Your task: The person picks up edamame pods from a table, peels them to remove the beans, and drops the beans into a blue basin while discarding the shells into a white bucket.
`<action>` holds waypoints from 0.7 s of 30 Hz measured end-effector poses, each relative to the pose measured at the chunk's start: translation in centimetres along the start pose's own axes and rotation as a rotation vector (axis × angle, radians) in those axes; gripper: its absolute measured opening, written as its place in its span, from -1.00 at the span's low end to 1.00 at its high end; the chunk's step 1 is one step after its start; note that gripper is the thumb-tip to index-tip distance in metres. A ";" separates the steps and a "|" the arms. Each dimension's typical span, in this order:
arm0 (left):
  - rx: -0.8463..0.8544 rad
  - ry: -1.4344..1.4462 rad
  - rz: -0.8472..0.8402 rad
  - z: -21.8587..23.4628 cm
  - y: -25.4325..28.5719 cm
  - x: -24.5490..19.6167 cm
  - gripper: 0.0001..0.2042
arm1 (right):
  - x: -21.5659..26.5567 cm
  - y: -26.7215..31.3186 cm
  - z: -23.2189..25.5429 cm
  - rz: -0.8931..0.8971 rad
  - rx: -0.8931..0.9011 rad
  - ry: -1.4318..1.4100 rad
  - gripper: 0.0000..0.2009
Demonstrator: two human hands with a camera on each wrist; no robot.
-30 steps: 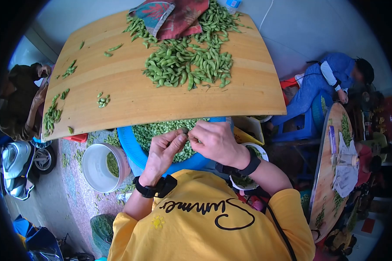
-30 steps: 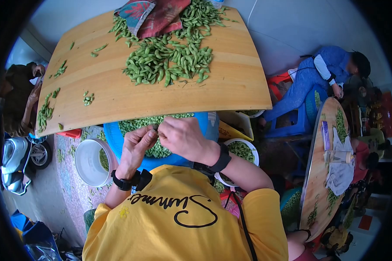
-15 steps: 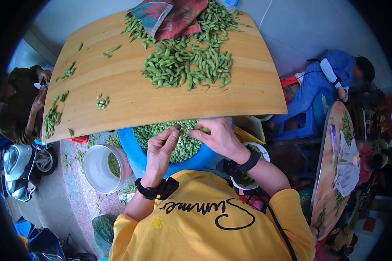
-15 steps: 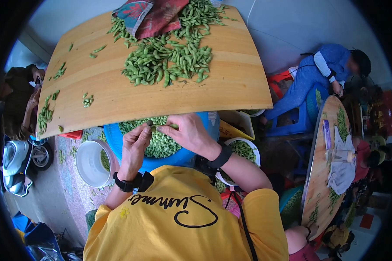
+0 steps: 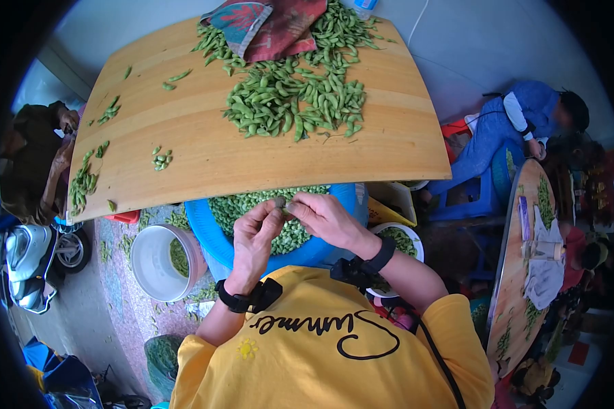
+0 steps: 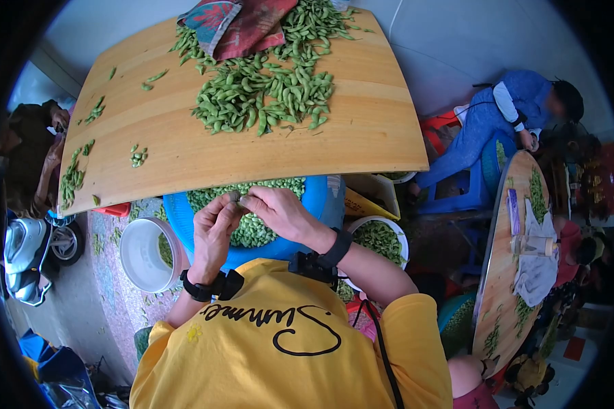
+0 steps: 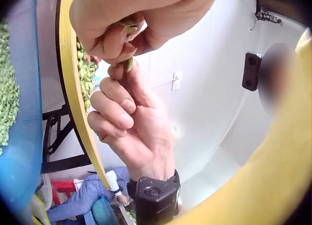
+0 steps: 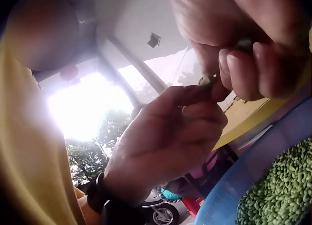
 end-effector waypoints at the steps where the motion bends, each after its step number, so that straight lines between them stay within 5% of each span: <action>1: 0.003 0.010 0.000 -0.1 0.0 0.1 -0.81 | -0.1 0.0 0.2 -0.001 -0.001 0.001 -0.71; 4: 0.009 0.104 0.020 0.0 0.0 0.5 -0.81 | 0.8 0.2 0.2 0.074 0.019 0.092 -0.72; 6: 0.011 0.187 0.038 0.3 -0.1 1.0 -0.80 | 3.8 1.2 0.5 0.375 -0.181 0.415 -0.82; 9: 0.050 0.335 0.057 0.4 -0.2 1.5 -0.75 | 4.8 2.2 -0.3 0.553 -0.310 0.662 -0.85; 13: -0.020 0.428 0.117 0.6 0.2 1.8 -0.71 | 4.7 2.3 -0.4 0.567 -0.355 0.591 -0.86; 16: -0.017 0.367 0.101 0.9 0.3 1.7 -0.69 | 2.5 1.1 -0.2 0.260 -0.134 0.247 -0.82; 21: 0.068 0.194 0.057 0.6 0.3 1.8 -0.65 | 2.4 1.0 0.4 0.289 -0.241 0.292 -0.79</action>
Point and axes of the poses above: each hand's wrist, its own y-axis away from the middle knuckle, its own z-axis out of the back of the hand, x = y × z, the point moved 7 cm from there along -y, towards the middle knuckle, and after that the axes turned 7 degrees about x, right-handed, at the moved point
